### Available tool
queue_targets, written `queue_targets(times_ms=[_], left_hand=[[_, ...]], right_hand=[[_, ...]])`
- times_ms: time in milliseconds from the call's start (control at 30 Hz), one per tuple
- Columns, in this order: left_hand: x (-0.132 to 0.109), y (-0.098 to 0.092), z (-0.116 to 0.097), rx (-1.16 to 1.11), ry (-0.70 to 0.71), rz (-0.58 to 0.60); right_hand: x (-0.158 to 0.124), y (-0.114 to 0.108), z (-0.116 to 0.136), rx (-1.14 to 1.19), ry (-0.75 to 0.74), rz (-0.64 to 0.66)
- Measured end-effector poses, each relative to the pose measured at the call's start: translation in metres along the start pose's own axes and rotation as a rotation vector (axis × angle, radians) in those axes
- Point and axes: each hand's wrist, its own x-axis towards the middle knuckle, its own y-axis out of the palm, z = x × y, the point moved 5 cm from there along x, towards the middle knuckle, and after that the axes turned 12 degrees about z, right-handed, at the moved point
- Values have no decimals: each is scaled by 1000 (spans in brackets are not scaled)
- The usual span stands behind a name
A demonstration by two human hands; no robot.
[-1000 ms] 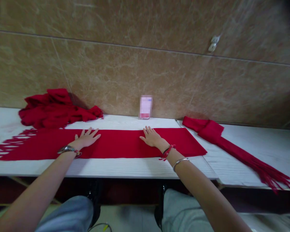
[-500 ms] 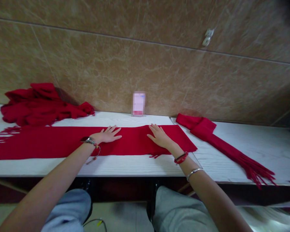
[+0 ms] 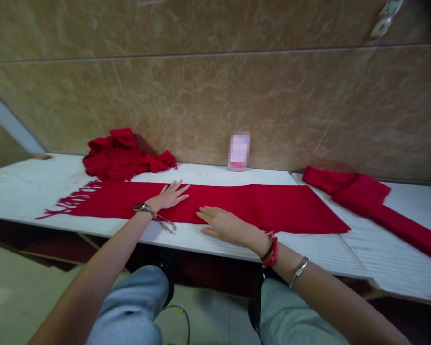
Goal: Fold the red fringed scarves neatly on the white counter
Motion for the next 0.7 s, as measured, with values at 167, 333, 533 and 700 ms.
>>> queue_targets(times_ms=[167, 333, 533, 700], left_hand=[[-28, 9, 37, 14, 23, -59], [-52, 12, 64, 35, -19, -91], [-55, 6, 43, 41, 49, -127], [-47, 18, 35, -7, 61, -69]], right_hand=[[3, 15, 7, 50, -12, 107], [4, 8, 9, 92, 21, 139], [23, 4, 29, 81, -17, 112], [23, 12, 27, 141, -58, 187]])
